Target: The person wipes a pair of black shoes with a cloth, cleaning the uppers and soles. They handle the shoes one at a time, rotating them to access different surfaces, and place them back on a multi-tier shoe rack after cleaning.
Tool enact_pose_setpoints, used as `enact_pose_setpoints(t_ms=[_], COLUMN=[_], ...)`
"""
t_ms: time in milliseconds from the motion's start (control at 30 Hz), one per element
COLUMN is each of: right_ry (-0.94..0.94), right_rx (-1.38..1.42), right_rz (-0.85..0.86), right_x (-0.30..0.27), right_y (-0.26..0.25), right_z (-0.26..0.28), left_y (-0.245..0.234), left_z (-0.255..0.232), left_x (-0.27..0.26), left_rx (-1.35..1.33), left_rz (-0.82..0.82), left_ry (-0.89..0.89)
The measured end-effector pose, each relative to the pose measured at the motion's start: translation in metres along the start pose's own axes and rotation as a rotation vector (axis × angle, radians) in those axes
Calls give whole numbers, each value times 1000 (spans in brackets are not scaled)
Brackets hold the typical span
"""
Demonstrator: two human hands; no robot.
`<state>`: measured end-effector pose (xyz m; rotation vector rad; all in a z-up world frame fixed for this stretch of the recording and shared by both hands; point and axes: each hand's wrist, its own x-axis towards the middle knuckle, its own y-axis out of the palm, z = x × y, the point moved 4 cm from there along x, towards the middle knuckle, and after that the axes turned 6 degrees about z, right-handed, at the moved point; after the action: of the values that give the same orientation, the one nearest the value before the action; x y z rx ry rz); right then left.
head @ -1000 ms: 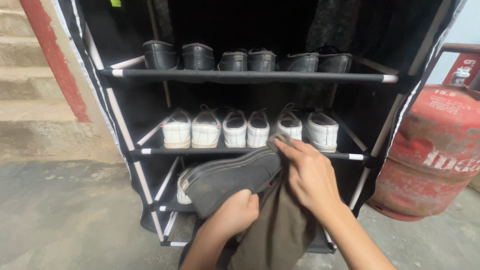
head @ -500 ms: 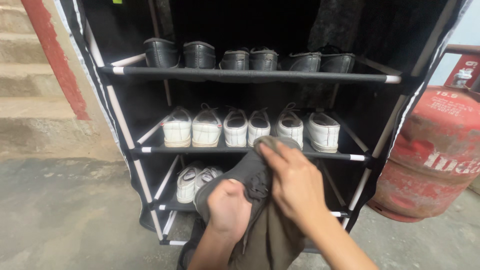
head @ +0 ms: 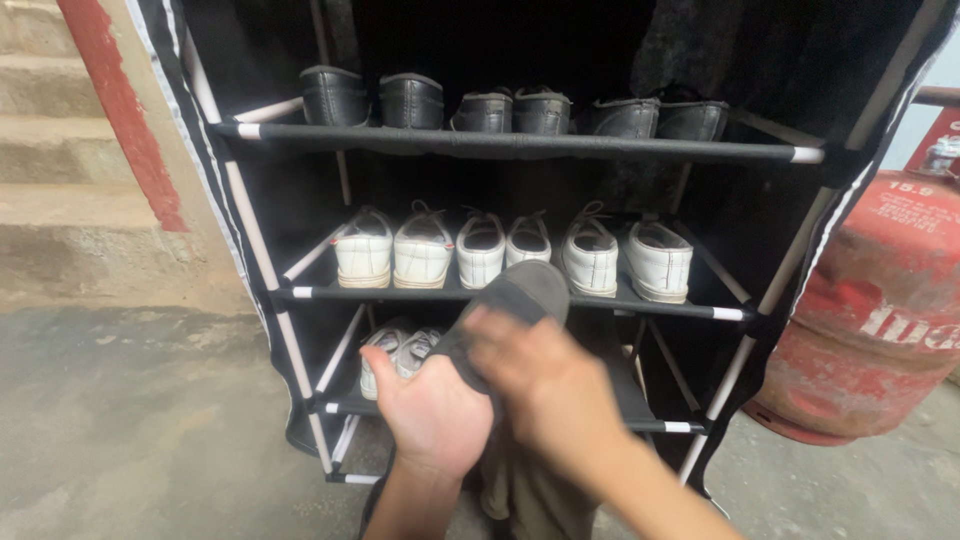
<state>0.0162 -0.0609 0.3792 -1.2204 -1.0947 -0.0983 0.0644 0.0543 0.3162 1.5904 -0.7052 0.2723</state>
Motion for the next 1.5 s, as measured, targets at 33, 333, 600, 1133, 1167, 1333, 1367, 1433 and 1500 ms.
enact_pose_setpoints(t_ms=[33, 333, 600, 1133, 1167, 1333, 1367, 1433, 1500], right_ry=[-70, 175, 210, 172, 140, -102, -103, -27, 29], right_rx=[63, 13, 72, 32, 17, 110, 105, 39, -14], right_rz=[48, 17, 228, 104, 108, 255, 264, 191, 132], right_x=[-5, -4, -6, -19, -19, -29, -30, -17, -5], right_y=[7, 4, 11, -5, -7, 1, 4, 1, -3], right_z=[10, -41, -31, -36, -35, 2, 7, -7, -18], left_y=[-8, -59, -45, -64, -51, -21, -17, -11, -5], left_z=[-4, 15, 20, 25, 21, -7, -8, -1, 14], left_x=[-2, -19, -20, -17, -17, -10, -11, -18, -18], left_rx=[53, 379, 1132, 91, -25, 13, 15, 1, -37], left_rz=[-96, -220, 63, 71, 142, -325, -333, -296, -190], left_ry=[5, -142, -249, -36, -29, 77, 77, 65, 35])
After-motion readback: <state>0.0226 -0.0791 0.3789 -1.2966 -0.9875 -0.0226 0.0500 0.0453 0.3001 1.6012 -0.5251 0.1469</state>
